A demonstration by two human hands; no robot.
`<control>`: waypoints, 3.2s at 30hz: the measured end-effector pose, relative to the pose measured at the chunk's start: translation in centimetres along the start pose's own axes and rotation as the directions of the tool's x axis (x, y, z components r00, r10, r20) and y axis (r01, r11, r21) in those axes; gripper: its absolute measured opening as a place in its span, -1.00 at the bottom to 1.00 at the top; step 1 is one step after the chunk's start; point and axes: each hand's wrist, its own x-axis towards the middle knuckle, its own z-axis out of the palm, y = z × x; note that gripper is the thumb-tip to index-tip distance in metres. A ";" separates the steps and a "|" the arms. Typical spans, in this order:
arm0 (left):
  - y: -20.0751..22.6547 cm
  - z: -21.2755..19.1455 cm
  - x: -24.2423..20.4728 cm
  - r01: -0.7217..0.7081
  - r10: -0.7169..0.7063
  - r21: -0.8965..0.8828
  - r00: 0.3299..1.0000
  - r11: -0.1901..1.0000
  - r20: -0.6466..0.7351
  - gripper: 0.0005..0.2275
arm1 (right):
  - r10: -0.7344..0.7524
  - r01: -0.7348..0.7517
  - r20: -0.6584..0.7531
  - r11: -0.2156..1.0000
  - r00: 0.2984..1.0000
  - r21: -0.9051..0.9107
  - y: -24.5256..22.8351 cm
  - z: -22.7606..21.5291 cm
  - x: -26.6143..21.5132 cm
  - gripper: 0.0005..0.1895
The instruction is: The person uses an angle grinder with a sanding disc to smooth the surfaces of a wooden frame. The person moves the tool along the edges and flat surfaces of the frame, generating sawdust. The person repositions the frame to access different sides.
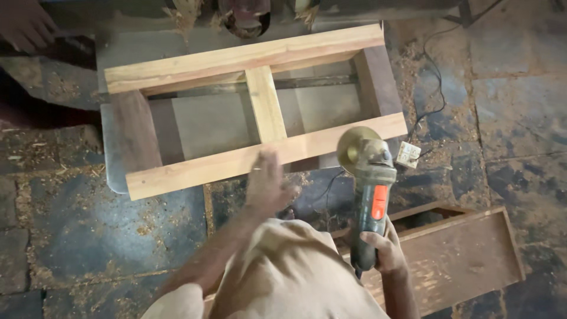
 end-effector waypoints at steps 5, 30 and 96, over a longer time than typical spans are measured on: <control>1.1 1.4 -1.0 0.570 -0.185 -0.635 0.802 0.521 0.568 -0.22 | 0.050 -0.037 0.177 0.996 0.983 -0.077 -0.6 3.9 4.3 -0.30; -4.8 0.2 15.6 0.249 -0.386 -0.951 0.871 -0.183 0.303 -0.30 | 0.300 -0.253 0.114 0.917 0.947 -0.309 -1.5 13.6 25.5 -0.21; -4.9 1.2 15.9 0.269 -0.332 -0.944 0.887 -0.191 0.320 -0.24 | 0.322 -0.280 0.092 0.907 0.942 -0.315 -2.5 13.6 25.5 -0.20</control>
